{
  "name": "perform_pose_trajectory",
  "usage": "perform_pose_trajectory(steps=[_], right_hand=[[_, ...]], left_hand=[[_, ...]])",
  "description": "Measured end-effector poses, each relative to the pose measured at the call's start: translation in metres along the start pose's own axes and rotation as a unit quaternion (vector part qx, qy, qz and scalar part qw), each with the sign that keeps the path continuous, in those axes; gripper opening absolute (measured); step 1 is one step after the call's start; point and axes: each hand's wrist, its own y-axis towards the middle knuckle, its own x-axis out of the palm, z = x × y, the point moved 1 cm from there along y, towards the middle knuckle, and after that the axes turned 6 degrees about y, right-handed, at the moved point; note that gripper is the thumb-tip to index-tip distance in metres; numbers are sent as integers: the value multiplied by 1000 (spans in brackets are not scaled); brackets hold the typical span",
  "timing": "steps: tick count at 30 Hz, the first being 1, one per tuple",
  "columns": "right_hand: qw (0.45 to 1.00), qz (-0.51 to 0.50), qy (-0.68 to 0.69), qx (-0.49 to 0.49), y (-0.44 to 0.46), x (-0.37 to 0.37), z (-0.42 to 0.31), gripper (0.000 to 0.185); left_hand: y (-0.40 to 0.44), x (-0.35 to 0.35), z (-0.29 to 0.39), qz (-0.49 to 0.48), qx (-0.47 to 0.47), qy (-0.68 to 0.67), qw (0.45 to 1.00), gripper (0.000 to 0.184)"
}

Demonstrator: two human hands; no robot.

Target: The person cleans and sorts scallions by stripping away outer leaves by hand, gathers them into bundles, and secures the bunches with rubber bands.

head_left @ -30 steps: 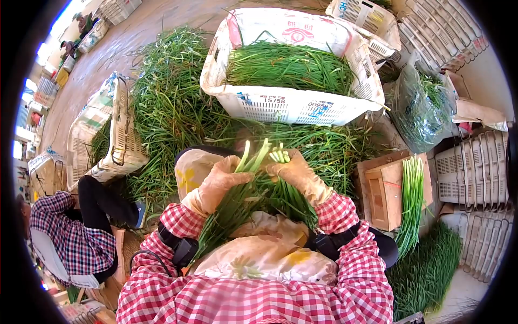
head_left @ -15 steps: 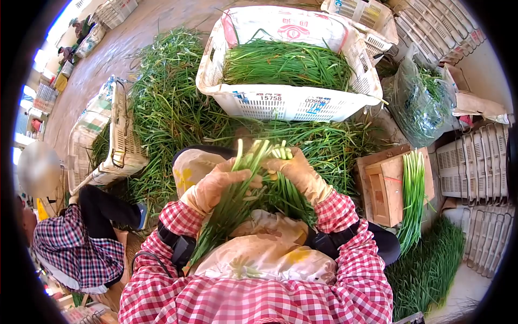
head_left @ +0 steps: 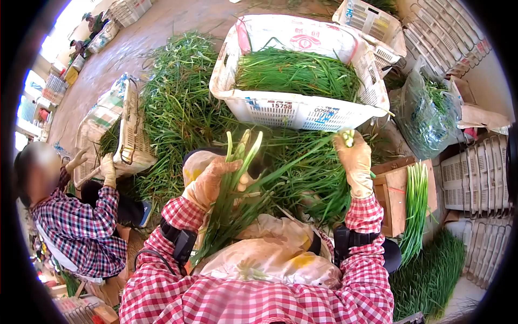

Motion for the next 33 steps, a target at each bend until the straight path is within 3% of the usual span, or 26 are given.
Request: perform_pose_trajectory(steps=[1,2,3,4,9,12,17,18,19,20,21,23,26,29,32,33], right_hand=[[999,-3,-22,-25,-5,0,-15,46],[996,-89,-3,-30,-17,3,-42,49],[948,-190,253,30,-21,28,-24,49],[918,-243,312,40,-35,34,-44,42],[878,-282,349,168,-47,52,-68,27],[863,-316,366,149,-49,50,-70,27],[896,-317,274,146,-49,31,-63,29],[907,-286,270,148,-43,27,-50,32],[930,-207,276,126,-41,7,-65,33],[937,-90,322,105,-25,15,-29,34],[994,-56,56,69,-20,-10,-45,35],[996,-25,88,17,-20,-10,-43,37],[976,-179,124,-16,-36,23,-47,38],[917,-243,298,109,-42,39,-79,26],[898,-227,346,148,-39,60,-64,21],[892,-227,357,157,-39,60,-63,20]], left_hand=[[3,5,-1,-8,-1,-14,1000,24],[3,13,0,-20,1,-3,1000,25],[4,22,2,-19,-8,20,1000,25],[6,31,4,-18,-15,43,999,25],[13,52,5,-58,-26,56,996,28],[15,51,5,-57,-8,112,992,24],[14,50,7,37,-28,47,998,19],[18,37,2,27,-24,18,999,20],[15,30,5,27,-25,30,999,20],[15,26,5,15,-5,40,999,22],[15,22,2,1,14,51,999,24],[19,24,-2,-20,6,30,999,28],[24,31,-9,-57,-5,12,998,33],[24,37,-9,-88,-13,2,996,38],[23,40,-6,-109,-24,-15,994,38],[23,38,-6,-102,11,19,995,37]])
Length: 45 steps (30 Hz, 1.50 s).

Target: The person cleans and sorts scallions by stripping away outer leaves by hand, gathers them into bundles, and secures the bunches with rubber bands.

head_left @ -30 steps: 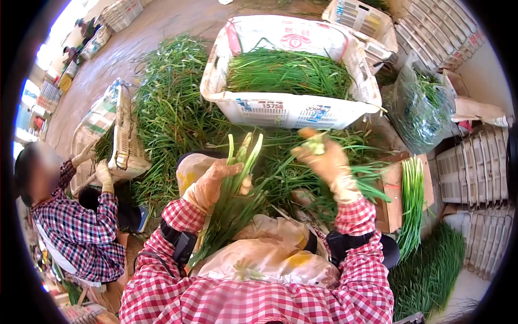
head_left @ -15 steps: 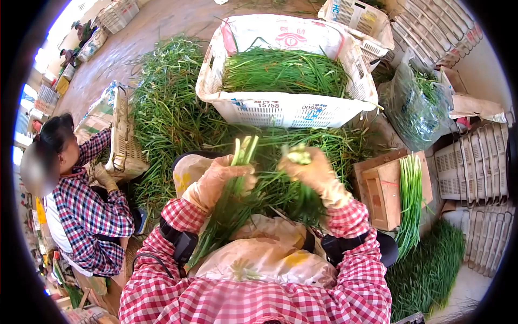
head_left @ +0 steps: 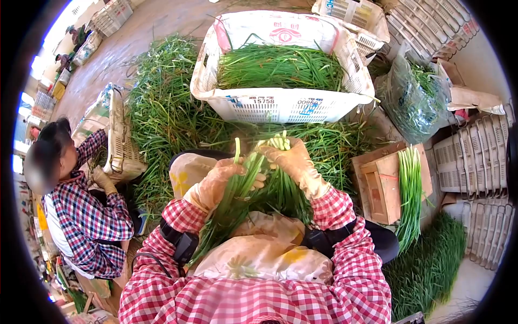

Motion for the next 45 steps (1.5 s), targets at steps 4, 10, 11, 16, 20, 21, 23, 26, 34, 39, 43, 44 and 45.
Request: perform_pose_trajectory(steps=[4,10,11,16,20,21,23,26,34,39,43,44,45], right_hand=[[997,41,36,-52,-5,-28,-16,8],[882,241,-131,-383,-3,-78,-28,16],[908,201,-147,-338,-4,-72,-22,15],[980,-23,-130,-147,-10,-17,-1,28],[995,-95,-22,21,-8,1,12,28],[995,-92,-13,28,-9,1,13,27],[996,-88,-19,25,-9,-1,15,26],[995,-83,-58,5,-7,-7,20,25],[966,-234,-102,41,-10,-27,8,24],[974,-223,-38,3,-28,-76,-20,23],[893,188,-389,-123,-12,-85,-28,33],[846,248,-458,-111,-16,-81,-27,36],[889,212,-368,-171,-18,-70,-18,37]], left_hand=[[-2,-18,-1,56,-40,-41,997,32],[-1,-14,1,128,17,-64,990,27],[5,-9,0,122,13,-83,989,25],[10,12,5,84,17,-82,993,26],[9,21,4,49,2,-62,997,26],[8,20,3,61,-10,-50,997,24],[7,18,0,94,-6,-8,996,21],[7,13,-4,142,27,75,987,16],[-5,6,10,132,18,151,980,8],[-18,-30,20,140,-46,28,989,13],[-13,-23,22,111,-39,-35,992,17],[-9,-16,24,106,-41,-50,992,16],[-3,-13,22,115,-31,-43,992,16]])
